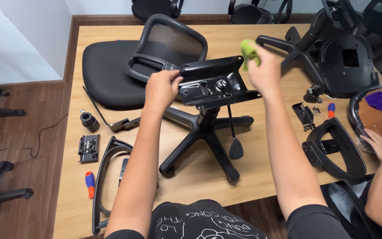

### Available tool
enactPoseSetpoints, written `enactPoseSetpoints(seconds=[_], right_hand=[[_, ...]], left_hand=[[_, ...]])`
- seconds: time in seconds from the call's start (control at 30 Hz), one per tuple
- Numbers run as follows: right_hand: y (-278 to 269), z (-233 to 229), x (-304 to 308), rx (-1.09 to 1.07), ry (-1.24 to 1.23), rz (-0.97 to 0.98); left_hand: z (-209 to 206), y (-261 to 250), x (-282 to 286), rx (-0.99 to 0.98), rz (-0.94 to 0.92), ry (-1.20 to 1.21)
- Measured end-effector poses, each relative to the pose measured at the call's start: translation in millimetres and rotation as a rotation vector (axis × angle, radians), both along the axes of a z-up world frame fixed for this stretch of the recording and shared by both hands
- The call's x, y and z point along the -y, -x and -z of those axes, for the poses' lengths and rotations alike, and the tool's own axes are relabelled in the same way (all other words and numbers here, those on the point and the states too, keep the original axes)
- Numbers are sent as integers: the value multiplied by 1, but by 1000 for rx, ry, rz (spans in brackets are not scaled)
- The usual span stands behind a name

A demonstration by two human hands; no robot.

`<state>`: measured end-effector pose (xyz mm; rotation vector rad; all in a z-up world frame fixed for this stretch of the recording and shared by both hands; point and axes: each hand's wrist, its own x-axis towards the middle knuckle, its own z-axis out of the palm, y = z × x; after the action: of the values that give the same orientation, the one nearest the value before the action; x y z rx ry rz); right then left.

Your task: Cleaning various components of an office chair with a cloth before assembly.

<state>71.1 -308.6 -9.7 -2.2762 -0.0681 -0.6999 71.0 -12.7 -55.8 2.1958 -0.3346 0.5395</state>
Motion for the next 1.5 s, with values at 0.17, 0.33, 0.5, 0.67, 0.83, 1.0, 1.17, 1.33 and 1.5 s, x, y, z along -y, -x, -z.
enactPoseSetpoints(seconds=[0.17,0.33,0.5,0.67,0.83,1.0,1.17,1.33,1.5], right_hand=[[-23,33,-10,-163,322,-53],[-26,39,-48,-199,490,-183],[-11,23,-115,-226,533,-339],[-12,20,-107,-205,572,-370],[-24,18,-46,-258,560,-294],[-36,15,-4,-303,516,-197],[-31,21,-66,-270,613,-251],[-25,33,-118,-173,676,-377],[-10,10,-95,-178,690,-402]], left_hand=[[8,-8,6,54,21,50],[13,-12,6,82,19,56],[12,-18,6,26,35,47],[16,-22,9,1,37,84],[19,-22,10,-8,12,144],[18,-24,9,-50,27,171],[24,-28,10,-63,28,184],[22,-26,7,-67,22,192],[23,-26,8,-85,13,216]])
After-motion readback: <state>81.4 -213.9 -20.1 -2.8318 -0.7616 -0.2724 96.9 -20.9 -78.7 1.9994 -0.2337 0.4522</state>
